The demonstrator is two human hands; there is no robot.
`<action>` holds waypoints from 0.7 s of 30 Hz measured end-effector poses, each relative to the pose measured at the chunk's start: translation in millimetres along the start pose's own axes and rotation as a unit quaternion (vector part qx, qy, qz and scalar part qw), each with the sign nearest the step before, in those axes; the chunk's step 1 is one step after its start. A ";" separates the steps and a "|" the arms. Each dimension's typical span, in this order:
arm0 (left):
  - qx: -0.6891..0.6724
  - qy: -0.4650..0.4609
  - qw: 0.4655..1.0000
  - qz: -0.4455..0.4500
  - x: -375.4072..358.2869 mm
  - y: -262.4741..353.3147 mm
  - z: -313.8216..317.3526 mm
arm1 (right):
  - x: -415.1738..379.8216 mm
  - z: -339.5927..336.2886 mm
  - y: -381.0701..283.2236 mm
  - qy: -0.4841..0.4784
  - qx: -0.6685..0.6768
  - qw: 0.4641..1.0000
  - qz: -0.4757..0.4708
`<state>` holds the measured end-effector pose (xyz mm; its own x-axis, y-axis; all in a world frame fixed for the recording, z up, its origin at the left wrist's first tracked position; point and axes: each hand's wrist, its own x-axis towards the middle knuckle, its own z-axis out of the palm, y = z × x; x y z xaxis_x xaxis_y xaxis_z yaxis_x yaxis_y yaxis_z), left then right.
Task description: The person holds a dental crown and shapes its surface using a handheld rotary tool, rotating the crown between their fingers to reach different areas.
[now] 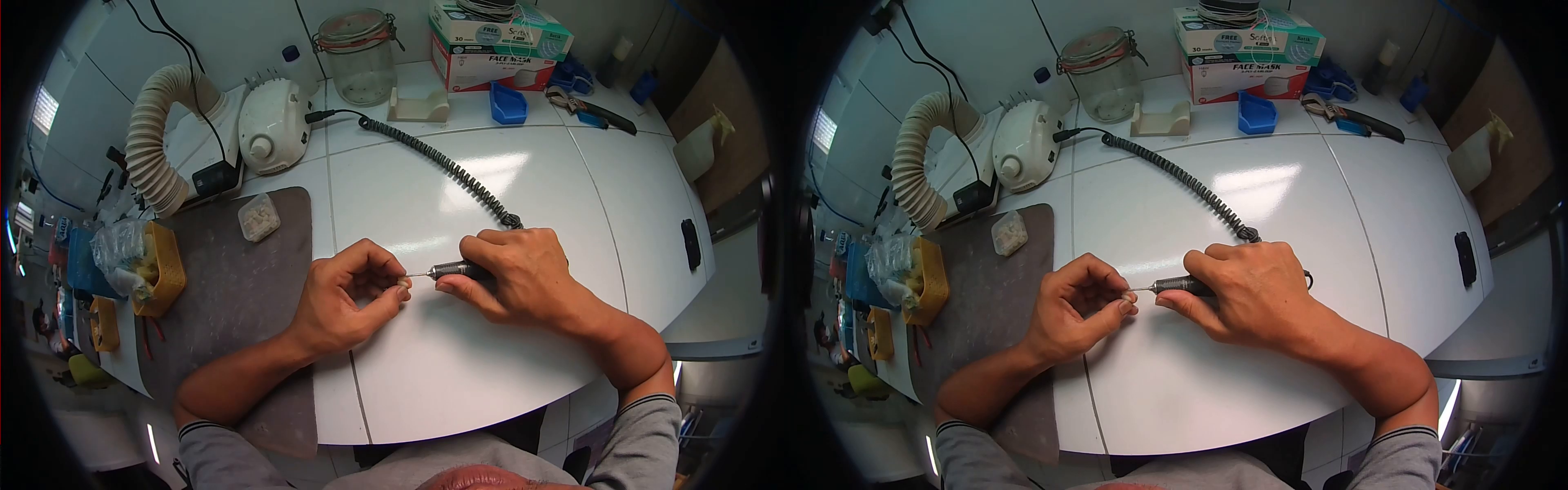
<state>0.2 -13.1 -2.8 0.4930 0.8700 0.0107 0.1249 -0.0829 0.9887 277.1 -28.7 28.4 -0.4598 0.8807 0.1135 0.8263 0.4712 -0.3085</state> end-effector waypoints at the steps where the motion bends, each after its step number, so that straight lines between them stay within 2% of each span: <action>1: 0.001 -0.001 1.000 -0.002 -0.1 0.1 -0.2 | 0.1 -0.2 -0.1 0.000 0.001 1.000 -0.001; 21: -0.025 -0.011 1.000 -0.015 0.0 1.6 -1.4 | 0.0 0.8 1.1 0.004 0.005 1.000 -0.007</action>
<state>-0.8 -12.5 -1.0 0.5087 0.8607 -0.0220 0.0978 -0.0323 0.9947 277.7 -28.2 27.3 -0.4683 0.8746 0.1256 0.8169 0.4827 -0.3157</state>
